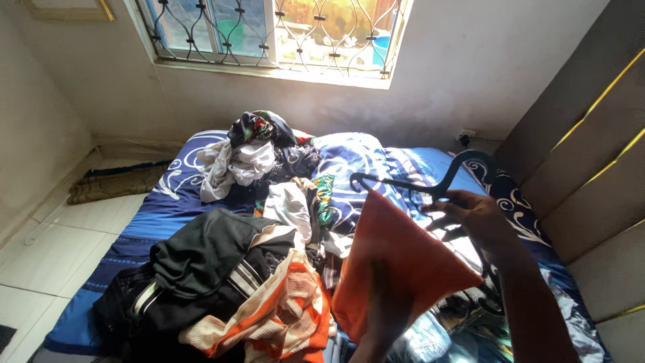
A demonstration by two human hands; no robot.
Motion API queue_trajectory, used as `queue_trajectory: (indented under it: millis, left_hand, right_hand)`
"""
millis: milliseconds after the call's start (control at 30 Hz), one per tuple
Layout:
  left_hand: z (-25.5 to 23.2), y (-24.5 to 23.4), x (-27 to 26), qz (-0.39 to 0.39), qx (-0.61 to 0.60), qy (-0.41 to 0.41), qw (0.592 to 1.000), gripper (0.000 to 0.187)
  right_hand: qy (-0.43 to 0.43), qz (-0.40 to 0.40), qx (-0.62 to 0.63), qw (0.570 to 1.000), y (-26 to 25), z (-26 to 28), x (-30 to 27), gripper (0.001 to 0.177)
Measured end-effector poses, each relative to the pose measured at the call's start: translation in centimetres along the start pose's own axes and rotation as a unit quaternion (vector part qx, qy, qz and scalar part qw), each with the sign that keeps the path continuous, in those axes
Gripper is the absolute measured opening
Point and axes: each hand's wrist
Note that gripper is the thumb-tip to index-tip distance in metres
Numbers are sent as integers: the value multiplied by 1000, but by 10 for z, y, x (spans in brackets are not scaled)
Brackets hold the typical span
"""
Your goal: The person handles a pair of orange shorts and a striped shirt from a pile of laundry on a bed and places the shirt onto a plastic hanger.
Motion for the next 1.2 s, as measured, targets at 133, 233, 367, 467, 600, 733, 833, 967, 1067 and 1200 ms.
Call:
queue_trajectory:
  millis: [133,233,367,467,600,733,833,967,1067,1200]
  left_hand:
    - [61,16,8,162,59,-13,985,91]
    - [80,-18,-13,206,122,-143,960,74]
    - [110,-57,-39,268,185,-242,914,63]
    - [141,-62,-60,306,204,-258,893,61]
    - [161,-51,-70,312,233,-321,863,59]
    - [170,-42,-71,285,259,-323,864,58]
    - [179,-37,-63,285,266,-346,853,59]
    - [193,-30,-51,302,280,-387,825,64]
    - [195,-32,-48,317,294,-393,811,62]
    - [172,-42,-48,344,357,-406,768,60]
  right_hand:
    - [-28,15,27,999,0,-13,4,35]
    - [-36,-2,37,999,-10,-13,3,37]
    - [12,-55,-3,998,-15,-9,-1,37]
    - [-16,-28,26,999,-15,-11,-3,36]
    - [3,-24,7,1000,-14,-16,-5,34]
    - [37,-50,5,998,-14,-21,-7,31]
    - [29,-43,11,999,-17,-24,-5,32]
    - [6,-38,4,999,-20,-35,0,33]
    - [-1,-36,15,999,-24,-43,5,35]
    - [-2,-34,8,999,-28,-52,4,36]
Point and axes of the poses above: each hand's wrist, its own x-axis towards the middle knuckle, its own y-axis out of the palm, z = x × y, and after that the axes turned 3 degrees about y, right-handed
